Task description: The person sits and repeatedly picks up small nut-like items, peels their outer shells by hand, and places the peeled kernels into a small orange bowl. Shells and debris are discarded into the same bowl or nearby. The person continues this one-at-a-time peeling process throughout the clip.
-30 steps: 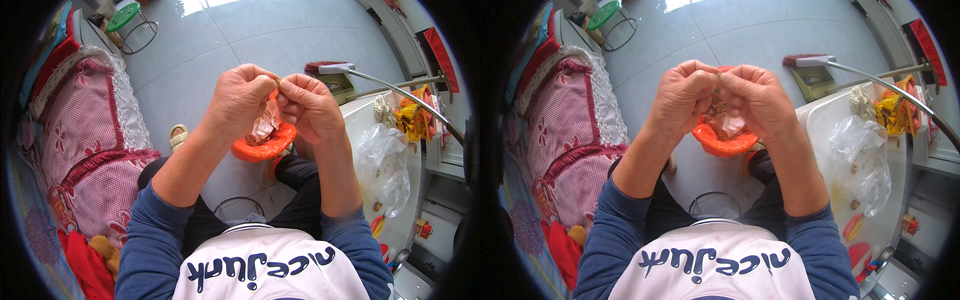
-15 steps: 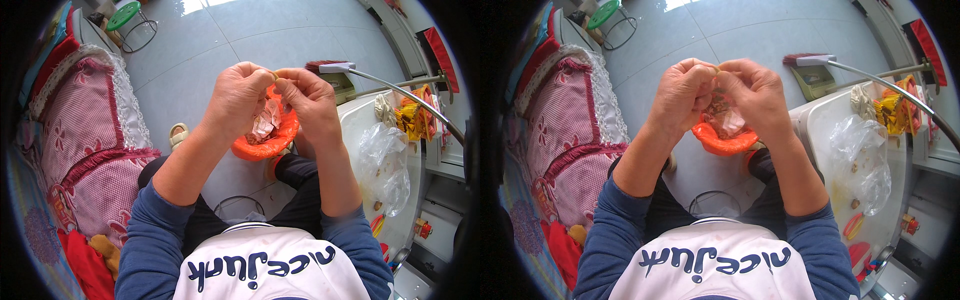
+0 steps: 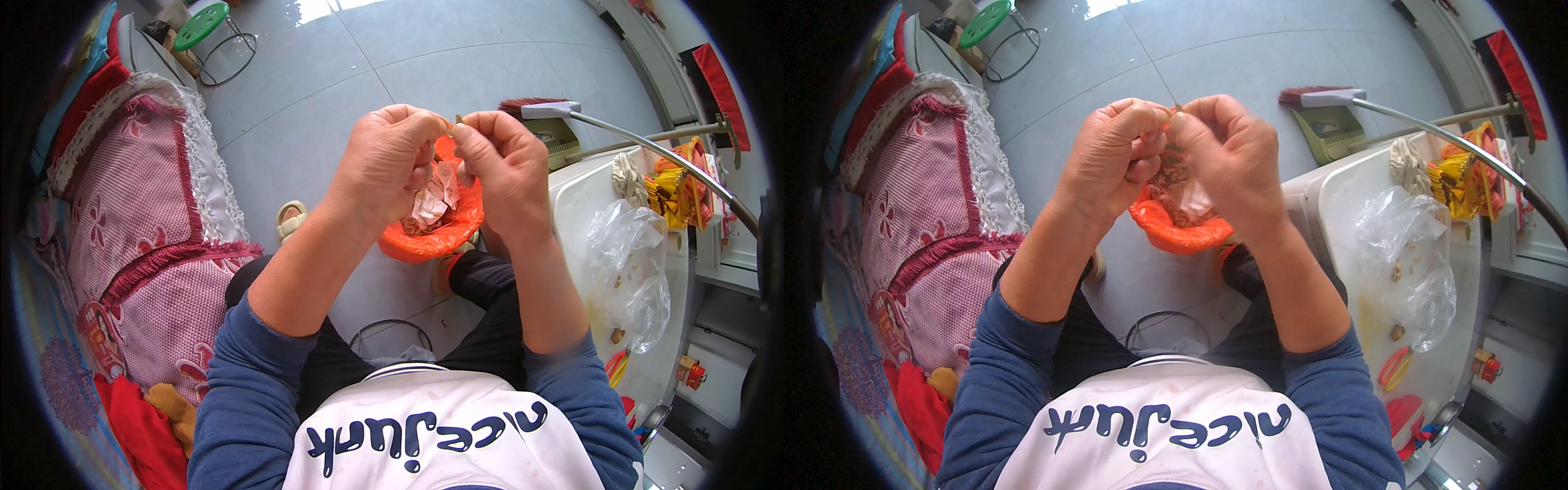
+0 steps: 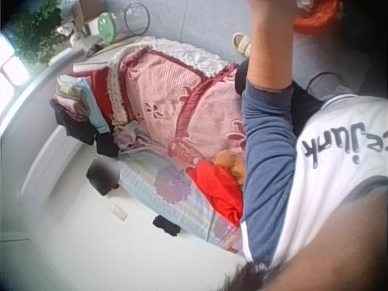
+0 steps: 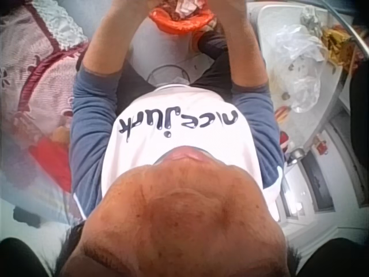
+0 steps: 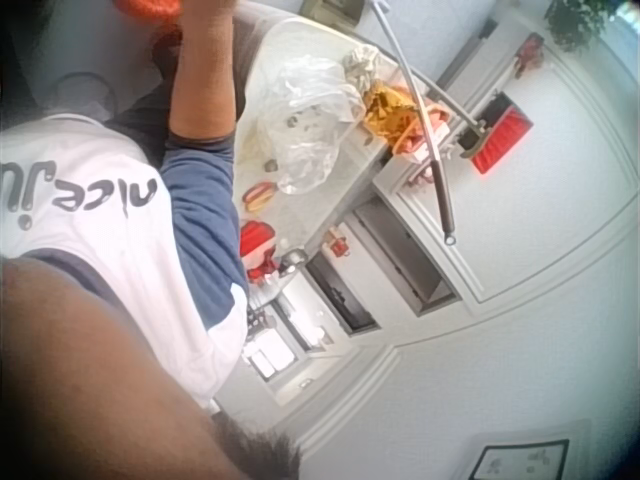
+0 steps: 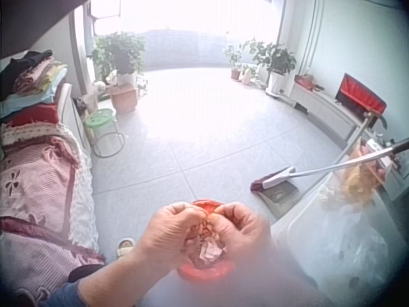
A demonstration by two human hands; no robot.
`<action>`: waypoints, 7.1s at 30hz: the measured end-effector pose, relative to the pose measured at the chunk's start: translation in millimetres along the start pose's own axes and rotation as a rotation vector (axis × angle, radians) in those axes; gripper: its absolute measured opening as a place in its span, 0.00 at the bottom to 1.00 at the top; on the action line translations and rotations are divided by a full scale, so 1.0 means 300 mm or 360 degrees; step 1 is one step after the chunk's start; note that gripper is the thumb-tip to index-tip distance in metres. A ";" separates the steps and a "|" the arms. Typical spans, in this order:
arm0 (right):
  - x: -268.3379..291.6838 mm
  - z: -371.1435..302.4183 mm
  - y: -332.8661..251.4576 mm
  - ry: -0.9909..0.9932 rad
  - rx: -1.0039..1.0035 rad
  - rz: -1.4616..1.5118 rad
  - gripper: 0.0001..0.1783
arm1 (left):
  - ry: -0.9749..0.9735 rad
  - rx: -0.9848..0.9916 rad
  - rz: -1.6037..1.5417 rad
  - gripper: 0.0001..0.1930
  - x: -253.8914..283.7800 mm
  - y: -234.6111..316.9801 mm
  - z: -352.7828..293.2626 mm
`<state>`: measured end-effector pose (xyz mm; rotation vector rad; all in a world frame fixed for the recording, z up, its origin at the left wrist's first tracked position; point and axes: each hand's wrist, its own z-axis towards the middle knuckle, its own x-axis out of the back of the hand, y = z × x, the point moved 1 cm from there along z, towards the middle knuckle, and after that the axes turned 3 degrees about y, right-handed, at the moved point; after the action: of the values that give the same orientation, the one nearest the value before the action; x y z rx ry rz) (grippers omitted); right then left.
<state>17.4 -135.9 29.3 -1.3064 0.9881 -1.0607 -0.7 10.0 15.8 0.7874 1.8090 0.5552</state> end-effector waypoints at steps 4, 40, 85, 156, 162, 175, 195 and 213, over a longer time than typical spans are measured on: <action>0.052 0.039 0.008 -0.0384 -0.0718 0.1029 0.10 | -0.0075 -0.0017 0.0146 0.04 0.008 0.009 -0.002; 0.048 0.032 0.007 -0.0498 -0.0505 0.0266 0.10 | 0.0070 -0.0224 0.0583 0.03 -0.010 0.018 -0.015; 0.051 0.000 -0.016 0.0011 0.0959 -0.0825 0.05 | 0.0259 -0.0611 0.0835 0.04 -0.097 -0.031 -0.050; 0.004 -0.031 0.027 -0.0191 0.0916 -0.1357 0.14 | -0.0342 0.0451 -0.0456 0.34 -0.048 -0.082 0.046; 0.010 -0.010 0.018 -0.0171 0.0620 -0.1036 0.09 | -0.0160 0.0486 -0.0467 0.30 -0.008 -0.102 0.067; 0.062 0.028 -0.032 -0.0049 0.0452 -0.0426 0.10 | -0.0137 0.0241 0.0022 0.03 -0.016 -0.038 0.022; 0.105 0.063 -0.013 -0.0409 -0.0558 0.0779 0.06 | -0.0349 0.0089 0.0130 0.04 -0.017 0.003 -0.008; 0.089 0.056 0.029 -0.0598 -0.0704 0.0984 0.08 | -0.0195 0.0074 0.0063 0.10 -0.041 0.013 -0.027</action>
<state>40.5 -157.9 22.0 -1.3469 1.2567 -0.1185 -4.3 3.5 29.0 0.8719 1.7022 0.4813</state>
